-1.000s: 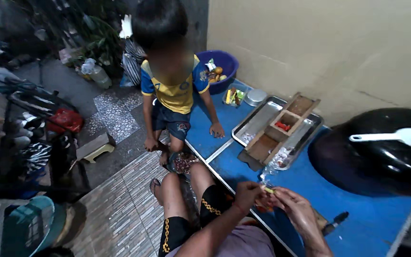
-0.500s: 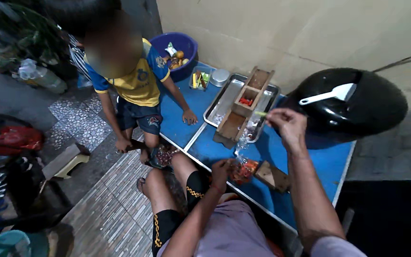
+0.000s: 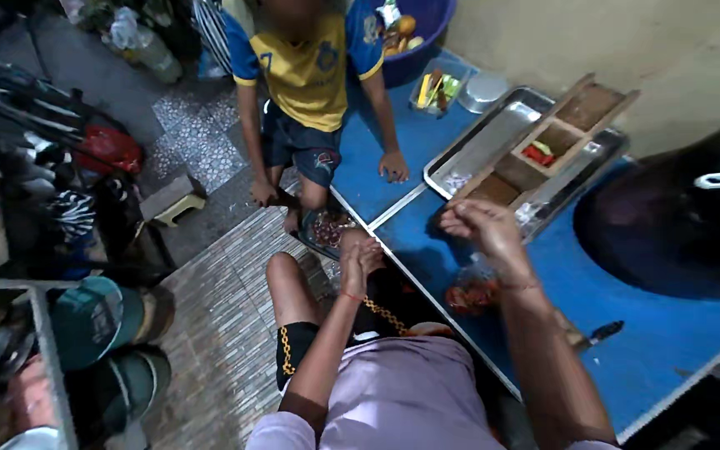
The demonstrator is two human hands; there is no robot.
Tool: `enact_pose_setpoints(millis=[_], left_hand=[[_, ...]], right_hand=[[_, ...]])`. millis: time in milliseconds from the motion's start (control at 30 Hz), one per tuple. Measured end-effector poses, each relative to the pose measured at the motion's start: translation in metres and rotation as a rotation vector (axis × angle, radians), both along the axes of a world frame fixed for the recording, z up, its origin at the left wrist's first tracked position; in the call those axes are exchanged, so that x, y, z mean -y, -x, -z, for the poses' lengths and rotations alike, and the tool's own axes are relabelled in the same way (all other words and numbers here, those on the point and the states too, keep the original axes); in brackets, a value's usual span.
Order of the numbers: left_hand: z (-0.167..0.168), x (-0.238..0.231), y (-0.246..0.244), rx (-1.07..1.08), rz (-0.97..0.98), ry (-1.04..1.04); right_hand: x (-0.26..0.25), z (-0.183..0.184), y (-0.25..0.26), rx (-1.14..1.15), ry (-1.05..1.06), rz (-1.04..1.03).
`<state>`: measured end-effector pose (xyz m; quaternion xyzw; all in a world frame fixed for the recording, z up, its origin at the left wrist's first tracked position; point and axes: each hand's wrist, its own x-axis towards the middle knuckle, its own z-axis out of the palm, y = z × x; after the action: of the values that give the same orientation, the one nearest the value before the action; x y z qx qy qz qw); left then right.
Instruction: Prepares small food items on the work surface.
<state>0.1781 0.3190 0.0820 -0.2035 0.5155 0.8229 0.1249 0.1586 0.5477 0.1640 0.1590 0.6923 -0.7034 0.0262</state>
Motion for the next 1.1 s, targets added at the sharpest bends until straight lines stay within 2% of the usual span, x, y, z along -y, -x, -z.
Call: enact_pose_setpoints(millis=[67, 167, 233, 300, 333, 367, 500, 600, 733, 800, 900, 1000, 1100], left_hand=[[0.008, 0.032, 0.003, 0.023, -0.063, 0.119], [0.021, 0.080, 0.004, 0.096, -0.096, 0.484], [0.034, 0.106, 0.002, 0.199, -0.019, 0.815], [0.050, 0.127, -0.003, 0.354, 0.207, 1.157], [0.056, 0.136, -0.005, 0.378, 0.266, 1.259], [0.057, 0.140, -0.007, 0.340, 0.243, 1.301], [0.055, 0.138, -0.009, 0.241, 0.108, 1.306], [0.059, 0.131, -0.003, 0.129, 0.111, 1.331], [0.045, 0.102, 0.001, -0.055, 0.166, 1.268], [0.030, 0.076, 0.002, -0.142, 0.238, 1.186], [0.019, 0.027, 0.002, -0.275, 0.407, 1.067], [0.016, -0.027, -0.002, -0.369, 0.634, 0.935], [0.012, -0.076, -0.007, -0.353, 0.896, 0.761]], right_hand=[[0.044, 0.019, -0.005, -0.002, 0.099, -0.167], [0.117, 0.051, -0.005, -0.008, 0.080, -0.373], [0.160, 0.076, -0.003, -0.067, -0.160, -0.547], [0.186, 0.083, -0.007, -0.095, -0.475, -0.807], [0.194, 0.084, -0.011, -0.140, -0.556, -0.857], [0.196, 0.083, -0.015, -0.172, -0.572, -0.861], [0.158, 0.055, -0.033, -0.092, -0.490, -0.682], [0.099, 0.048, -0.057, 0.020, -0.613, -0.517], [0.004, 0.061, -0.103, -0.003, -0.855, -0.134], [-0.035, 0.060, -0.125, 0.049, -0.977, -0.009], [-0.076, 0.065, -0.148, 0.185, -1.133, -0.048], [-0.092, 0.070, -0.155, 0.355, -1.144, -0.140], [-0.102, 0.068, -0.152, 0.373, -1.090, -0.087]])
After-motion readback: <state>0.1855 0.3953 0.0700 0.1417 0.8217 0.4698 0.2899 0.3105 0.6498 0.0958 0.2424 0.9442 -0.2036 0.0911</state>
